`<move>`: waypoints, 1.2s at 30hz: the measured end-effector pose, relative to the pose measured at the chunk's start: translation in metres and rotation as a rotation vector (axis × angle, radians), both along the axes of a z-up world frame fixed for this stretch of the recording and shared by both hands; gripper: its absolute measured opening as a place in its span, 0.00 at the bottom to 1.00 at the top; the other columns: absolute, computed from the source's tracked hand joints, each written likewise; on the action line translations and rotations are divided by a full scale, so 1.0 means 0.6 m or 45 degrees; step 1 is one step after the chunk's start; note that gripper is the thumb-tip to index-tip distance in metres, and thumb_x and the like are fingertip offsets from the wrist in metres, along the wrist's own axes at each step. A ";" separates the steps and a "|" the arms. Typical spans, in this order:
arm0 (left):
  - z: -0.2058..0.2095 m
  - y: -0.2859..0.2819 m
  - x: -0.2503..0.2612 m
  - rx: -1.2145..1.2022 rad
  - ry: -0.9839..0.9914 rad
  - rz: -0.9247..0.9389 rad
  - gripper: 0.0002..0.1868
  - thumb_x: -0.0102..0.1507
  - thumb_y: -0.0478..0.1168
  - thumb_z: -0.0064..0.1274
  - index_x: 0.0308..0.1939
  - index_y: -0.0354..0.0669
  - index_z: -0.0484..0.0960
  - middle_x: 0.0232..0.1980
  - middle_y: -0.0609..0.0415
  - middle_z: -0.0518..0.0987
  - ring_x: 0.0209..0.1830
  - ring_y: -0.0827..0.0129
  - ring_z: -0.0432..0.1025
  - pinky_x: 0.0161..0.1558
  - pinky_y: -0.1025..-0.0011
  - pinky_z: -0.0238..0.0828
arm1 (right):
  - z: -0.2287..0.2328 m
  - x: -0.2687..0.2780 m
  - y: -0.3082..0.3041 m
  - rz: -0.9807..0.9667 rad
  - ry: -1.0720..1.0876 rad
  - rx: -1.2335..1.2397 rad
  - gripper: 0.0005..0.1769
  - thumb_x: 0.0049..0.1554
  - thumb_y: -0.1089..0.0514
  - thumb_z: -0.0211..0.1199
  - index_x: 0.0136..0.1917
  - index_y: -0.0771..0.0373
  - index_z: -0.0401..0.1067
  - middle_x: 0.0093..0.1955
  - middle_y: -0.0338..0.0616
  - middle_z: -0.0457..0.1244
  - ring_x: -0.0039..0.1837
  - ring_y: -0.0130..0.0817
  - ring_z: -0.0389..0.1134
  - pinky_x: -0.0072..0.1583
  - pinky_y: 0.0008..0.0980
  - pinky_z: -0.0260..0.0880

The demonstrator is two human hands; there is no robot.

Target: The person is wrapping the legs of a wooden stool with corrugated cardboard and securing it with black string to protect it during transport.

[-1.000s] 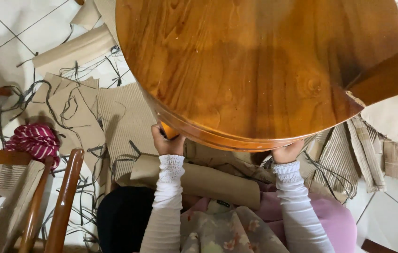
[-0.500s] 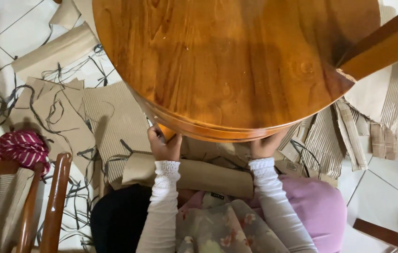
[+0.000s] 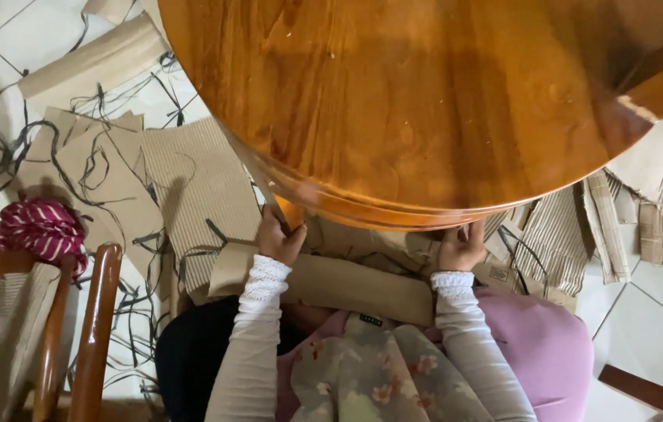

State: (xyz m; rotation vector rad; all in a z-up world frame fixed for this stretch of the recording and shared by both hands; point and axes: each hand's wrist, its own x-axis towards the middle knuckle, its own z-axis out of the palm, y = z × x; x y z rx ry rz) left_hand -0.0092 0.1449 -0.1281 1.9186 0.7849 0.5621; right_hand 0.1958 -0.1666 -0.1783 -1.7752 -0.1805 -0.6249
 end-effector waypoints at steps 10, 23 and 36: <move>-0.118 -0.115 0.061 0.220 -0.016 0.071 0.25 0.56 0.53 0.68 0.41 0.38 0.72 0.33 0.40 0.76 0.36 0.44 0.78 0.36 0.55 0.78 | 0.076 0.059 -0.001 0.058 0.141 -0.070 0.16 0.53 0.76 0.68 0.50 0.62 0.69 0.36 0.50 0.63 0.43 0.50 0.71 0.53 0.56 0.77; 0.058 -0.060 -0.064 0.114 0.283 -0.430 0.36 0.61 0.48 0.59 0.69 0.40 0.63 0.66 0.37 0.70 0.70 0.44 0.65 0.69 0.53 0.64 | -0.004 -0.171 0.007 0.756 0.496 -1.248 0.37 0.44 0.21 0.69 0.59 0.43 0.78 0.49 0.40 0.73 0.54 0.47 0.74 0.59 0.44 0.72; 0.130 -0.065 -0.217 0.096 -0.042 0.046 0.24 0.63 0.31 0.56 0.63 0.53 0.74 0.68 0.52 0.70 0.73 0.56 0.63 0.75 0.55 0.55 | 0.115 -0.237 0.057 1.198 0.476 -1.411 0.60 0.30 0.21 0.76 0.72 0.37 0.62 0.67 0.33 0.65 0.71 0.40 0.63 0.72 0.45 0.45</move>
